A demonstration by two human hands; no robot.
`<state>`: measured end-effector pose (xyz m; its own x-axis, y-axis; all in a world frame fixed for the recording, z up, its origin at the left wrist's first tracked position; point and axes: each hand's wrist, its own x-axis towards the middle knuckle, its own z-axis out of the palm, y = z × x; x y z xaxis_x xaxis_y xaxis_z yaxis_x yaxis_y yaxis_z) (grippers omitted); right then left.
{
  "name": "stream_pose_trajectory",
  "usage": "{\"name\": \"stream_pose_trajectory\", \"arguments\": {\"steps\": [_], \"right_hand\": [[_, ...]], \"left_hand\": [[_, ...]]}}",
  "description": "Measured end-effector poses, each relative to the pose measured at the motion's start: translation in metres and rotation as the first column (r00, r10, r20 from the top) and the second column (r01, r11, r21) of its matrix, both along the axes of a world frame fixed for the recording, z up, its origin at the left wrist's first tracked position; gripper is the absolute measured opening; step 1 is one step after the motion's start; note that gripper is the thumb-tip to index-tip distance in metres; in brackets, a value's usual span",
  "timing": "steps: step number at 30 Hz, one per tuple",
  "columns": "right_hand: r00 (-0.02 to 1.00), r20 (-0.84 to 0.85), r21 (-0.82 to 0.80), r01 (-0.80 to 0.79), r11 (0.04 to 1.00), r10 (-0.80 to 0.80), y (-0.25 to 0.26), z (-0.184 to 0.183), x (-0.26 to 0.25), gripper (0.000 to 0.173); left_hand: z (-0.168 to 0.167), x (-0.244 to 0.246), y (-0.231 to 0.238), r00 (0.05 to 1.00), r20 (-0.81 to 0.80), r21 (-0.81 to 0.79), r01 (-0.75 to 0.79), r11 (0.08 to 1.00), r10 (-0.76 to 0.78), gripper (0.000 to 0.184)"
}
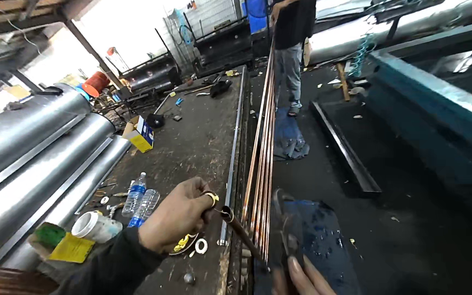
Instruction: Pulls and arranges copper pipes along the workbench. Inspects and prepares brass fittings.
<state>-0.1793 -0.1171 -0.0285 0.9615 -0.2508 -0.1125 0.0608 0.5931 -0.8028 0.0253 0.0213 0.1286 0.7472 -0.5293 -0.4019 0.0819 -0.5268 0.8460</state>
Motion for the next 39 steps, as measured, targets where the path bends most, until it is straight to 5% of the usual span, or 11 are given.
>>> {"name": "stream_pose_trajectory", "arguments": {"steps": [3,6,10,13,17,23,26,29,32,34,39], "right_hand": [[0.993,-0.067,-0.293,0.076,0.953,-0.1,-0.011,-0.01,0.034,0.038],[0.996,0.052,-0.376,0.081,0.923,-0.066,-0.016,-0.011,0.067,0.059],[0.987,0.131,-0.309,-0.046,0.95,0.091,-0.013,-0.016,0.089,0.064],[0.967,0.14,-0.278,-0.167,0.946,0.212,-0.009,-0.023,0.099,0.068],[0.954,0.122,-0.314,-0.224,0.923,0.273,-0.017,-0.019,0.119,0.075],[0.903,0.199,-0.716,-0.132,0.685,0.381,-0.035,0.006,0.154,0.093],[0.809,0.182,-0.831,-0.178,0.528,0.559,-0.049,0.04,0.177,0.084],[0.715,0.272,-0.84,-0.15,0.522,0.643,-0.056,0.112,0.196,0.049],[0.655,0.444,-0.808,-0.002,0.589,0.612,-0.06,0.209,0.204,0.045],[0.647,0.498,-0.824,0.146,0.547,0.577,-0.069,0.257,0.212,0.039],[0.9,0.252,-0.935,0.132,0.329,0.355,-0.1,0.276,0.187,0.039]], "left_hand": [[-0.038,0.003,0.007,0.991,-0.025,-0.299,-0.131,0.945,0.13,0.016],[-0.055,0.001,0.013,0.948,-0.145,-0.622,-0.31,0.719,0.284,0.025],[0.003,-0.021,0.057,0.926,-0.04,-0.924,-0.177,0.339,0.376,0.031],[0.044,-0.033,0.119,0.887,0.123,-0.978,0.033,0.204,0.446,0.028],[0.033,-0.072,0.146,0.786,0.186,-0.939,-0.035,0.342,0.589,0.018],[-0.128,-0.108,0.056,0.779,-0.065,-0.657,-0.504,0.561,0.624,0.028],[-0.174,-0.102,0.02,0.821,-0.101,-0.545,-0.518,0.66,0.561,0.04],[-0.185,-0.083,0.003,0.909,-0.105,-0.546,-0.392,0.741,0.403,0.051],[-0.172,-0.066,-0.002,0.946,-0.064,-0.543,-0.301,0.784,0.319,0.045],[-0.163,-0.06,-0.002,0.961,-0.08,-0.588,-0.259,0.766,0.264,0.042],[-0.137,-0.053,0.01,0.992,-0.039,-0.643,-0.12,0.756,0.124,0.051]]}}
